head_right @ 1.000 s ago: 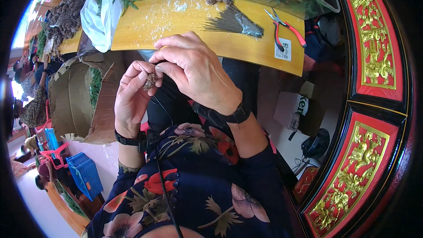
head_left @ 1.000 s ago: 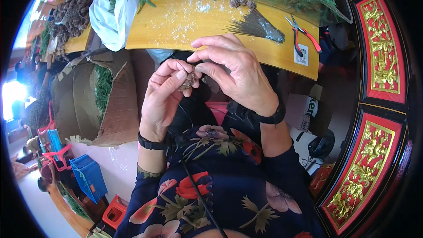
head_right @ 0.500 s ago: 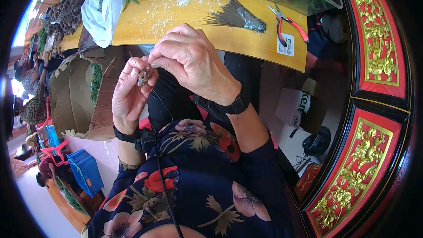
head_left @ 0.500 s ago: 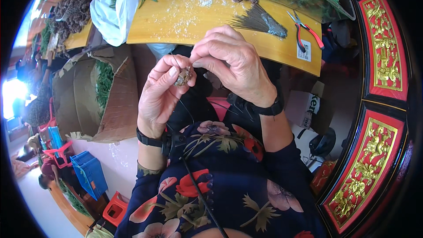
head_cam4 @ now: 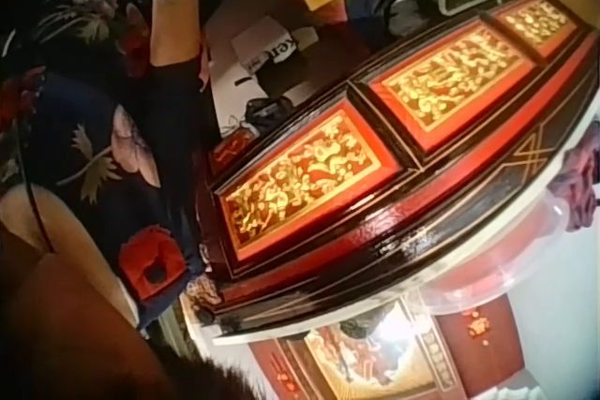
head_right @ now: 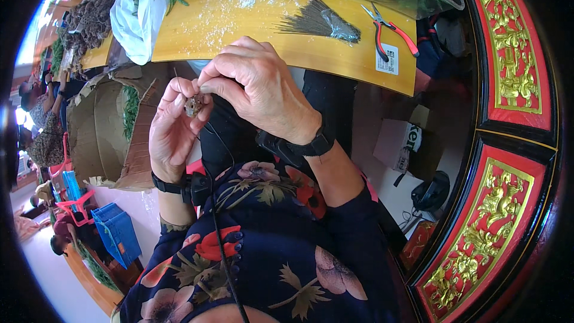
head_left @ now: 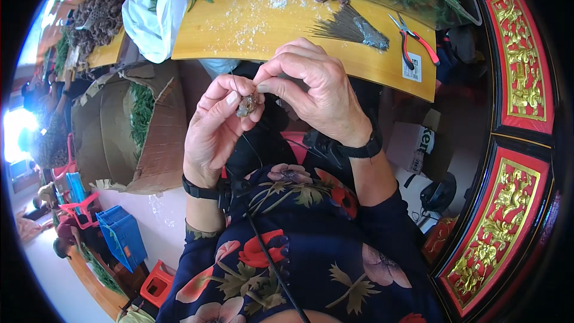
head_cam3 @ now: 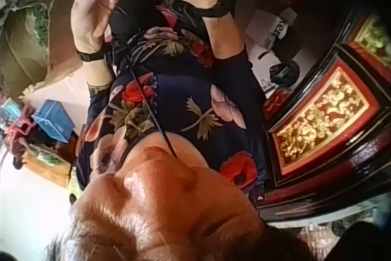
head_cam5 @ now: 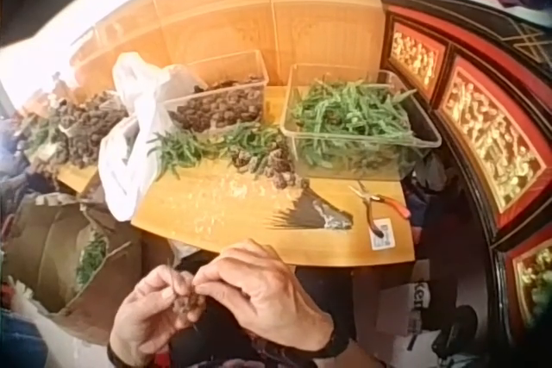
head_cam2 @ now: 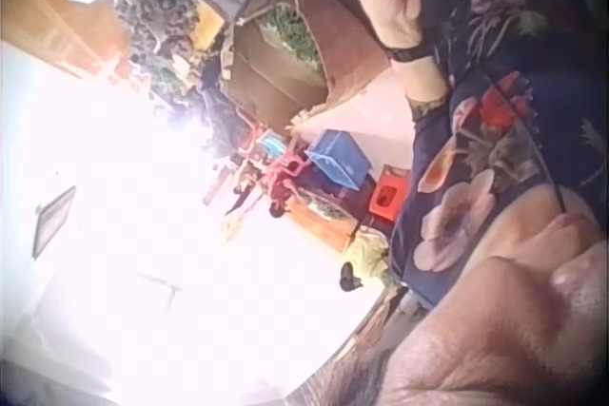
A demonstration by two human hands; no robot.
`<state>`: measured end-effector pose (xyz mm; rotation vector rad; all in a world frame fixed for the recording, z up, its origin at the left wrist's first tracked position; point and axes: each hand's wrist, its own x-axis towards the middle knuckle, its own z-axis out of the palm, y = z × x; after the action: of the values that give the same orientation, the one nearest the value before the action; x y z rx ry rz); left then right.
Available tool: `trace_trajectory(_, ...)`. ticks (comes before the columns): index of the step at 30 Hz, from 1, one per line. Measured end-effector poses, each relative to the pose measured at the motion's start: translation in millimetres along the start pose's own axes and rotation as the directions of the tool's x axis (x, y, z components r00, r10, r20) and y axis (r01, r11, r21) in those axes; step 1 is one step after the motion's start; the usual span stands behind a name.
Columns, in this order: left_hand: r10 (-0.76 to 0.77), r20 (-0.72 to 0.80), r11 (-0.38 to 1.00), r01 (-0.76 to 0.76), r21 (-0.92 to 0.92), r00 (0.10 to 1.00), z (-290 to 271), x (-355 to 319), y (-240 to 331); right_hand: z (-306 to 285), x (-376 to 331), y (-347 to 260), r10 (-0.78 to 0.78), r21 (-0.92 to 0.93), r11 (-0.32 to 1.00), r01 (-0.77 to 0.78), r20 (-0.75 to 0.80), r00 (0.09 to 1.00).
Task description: Trimming and attaching artificial foliage to base components using pliers to create decorative plant arrangements.
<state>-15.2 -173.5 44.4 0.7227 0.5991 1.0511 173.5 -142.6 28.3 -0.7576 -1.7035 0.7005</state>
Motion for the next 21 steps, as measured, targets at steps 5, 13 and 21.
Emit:
trace_trajectory(5,-0.066,0.043,0.997,0.064,0.052,0.997,1.4,0.8,4.1,-3.2,1.9,0.1,-0.009,-0.001,1.000,0.009,0.025,1.000)
trace_trajectory(13,0.000,-0.111,0.968,0.028,0.251,0.994,10.7,2.6,0.8,-6.8,0.3,3.1,-0.001,-0.112,0.994,0.008,0.066,0.998)
trace_trajectory(21,-0.007,-0.170,0.969,0.049,0.242,0.985,14.2,5.2,-8.9,1.4,-6.3,-0.3,0.344,0.435,0.822,-0.368,0.137,0.929)
